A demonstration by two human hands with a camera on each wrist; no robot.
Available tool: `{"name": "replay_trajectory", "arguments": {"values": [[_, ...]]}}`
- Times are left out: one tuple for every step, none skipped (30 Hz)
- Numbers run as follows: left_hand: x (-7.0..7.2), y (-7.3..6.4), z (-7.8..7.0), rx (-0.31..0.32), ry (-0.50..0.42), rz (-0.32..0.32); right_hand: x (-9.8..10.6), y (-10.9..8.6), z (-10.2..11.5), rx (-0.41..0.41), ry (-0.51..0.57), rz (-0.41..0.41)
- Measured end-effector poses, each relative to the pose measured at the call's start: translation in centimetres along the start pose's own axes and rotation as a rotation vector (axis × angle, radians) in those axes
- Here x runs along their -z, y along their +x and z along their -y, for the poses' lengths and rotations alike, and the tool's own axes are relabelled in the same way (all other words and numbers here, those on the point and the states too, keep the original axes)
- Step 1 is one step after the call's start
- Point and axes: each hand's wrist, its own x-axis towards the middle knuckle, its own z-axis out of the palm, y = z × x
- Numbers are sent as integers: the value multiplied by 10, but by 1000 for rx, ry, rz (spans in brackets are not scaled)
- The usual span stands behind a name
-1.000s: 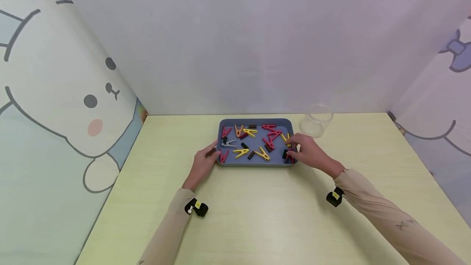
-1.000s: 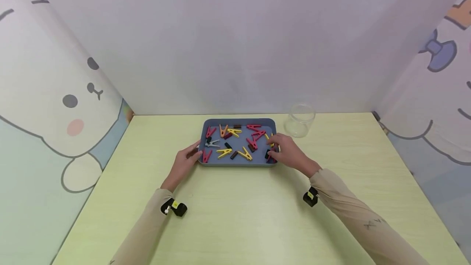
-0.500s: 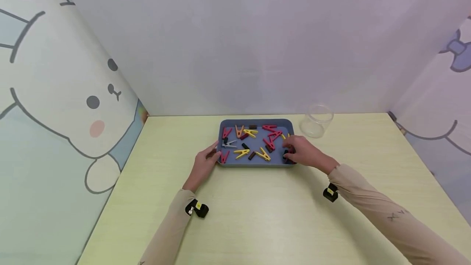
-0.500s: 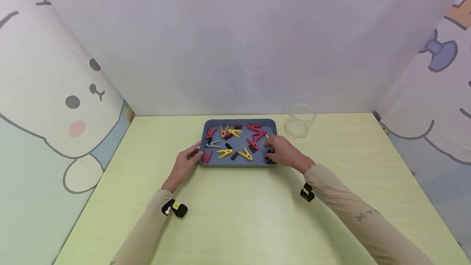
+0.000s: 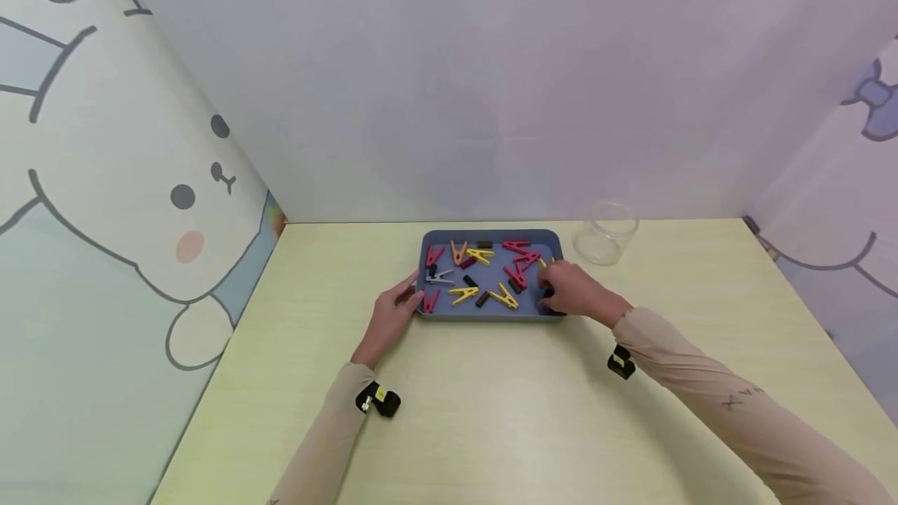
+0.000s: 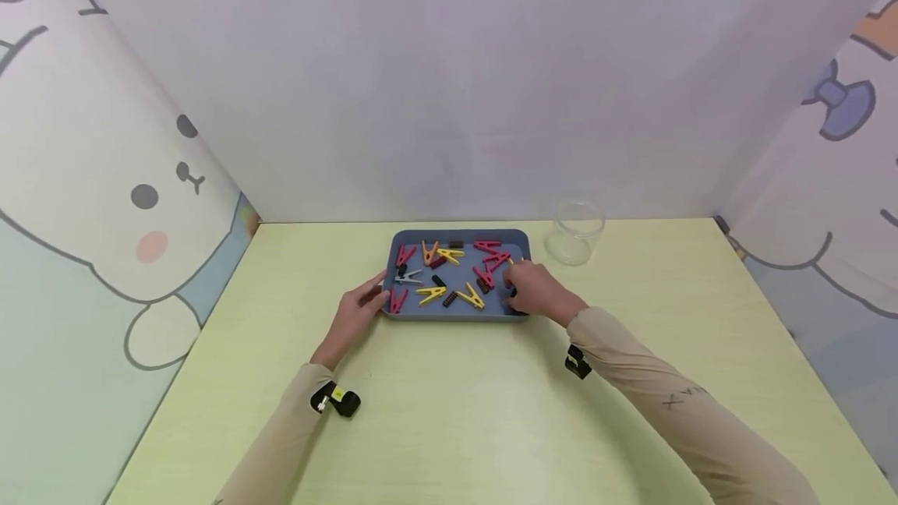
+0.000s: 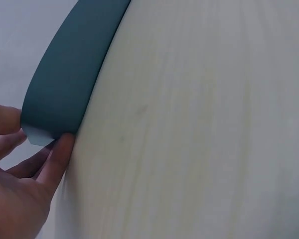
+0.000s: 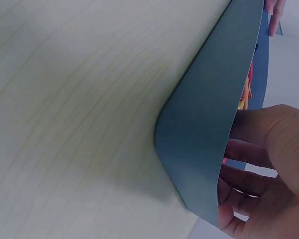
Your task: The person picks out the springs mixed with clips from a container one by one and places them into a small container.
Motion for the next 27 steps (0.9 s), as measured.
{"name": "replay_trajectory", "arguments": {"values": [[0,0,0,1,0,1,0,0,1,-4,-11,8],[-1,1,1,3,-3,1,0,1,1,-8,-20,13],[-1,1,1,4,-4,0,0,1,2,-13,-26,17],[-1,1,2,5,-4,1,0,2,3,-14,-32,19],[-1,1,2,6,-3,1,0,3,3,-16,-39,19],[-1,1,2,6,-1,2,0,3,4,-17,-46,21],[-1,1,3,12,0,1,-1,4,4,-20,-50,27],[-1,1,3,12,3,3,-1,5,4,-20,-53,35],[-1,1,3,12,5,4,-2,6,4,-23,-57,42],[-1,1,3,13,6,5,-2,6,4,-23,-60,49],[-1,1,4,12,5,6,-2,7,4,-28,-60,55],[-1,1,4,12,3,7,-2,7,5,-31,-57,61],[-1,1,4,11,1,8,-1,7,5,-36,-52,66],[-1,1,4,9,-4,10,-1,7,6,-37,-48,69],[-2,2,4,9,-8,9,0,7,6,-36,-42,68],[-2,2,4,9,-12,10,0,7,6,-33,-36,65],[-2,2,5,8,-17,11,1,7,6,-29,-29,60],[-2,2,5,9,-22,12,1,7,5,-21,-24,53],[-2,3,5,9,-27,12,1,7,4,-15,-16,45],[-2,3,6,11,-32,13,1,7,2,0,-9,33],[-2,3,6,12,-34,13,1,7,0,15,0,19],[-2,3,6,12,-35,15,1,7,-1,25,13,9],[-2,3,6,12,-36,16,1,7,-3,36,29,-3],[-2,3,6,12,-36,16,2,6,-4,45,47,-13],[-2,3,6,11,-34,15,2,6,-5,54,67,-21],[-2,3,7,11,-32,15,2,5,-6,61,88,-31],[-2,3,7,10,-30,14,2,5,-7,63,107,-39]]}}
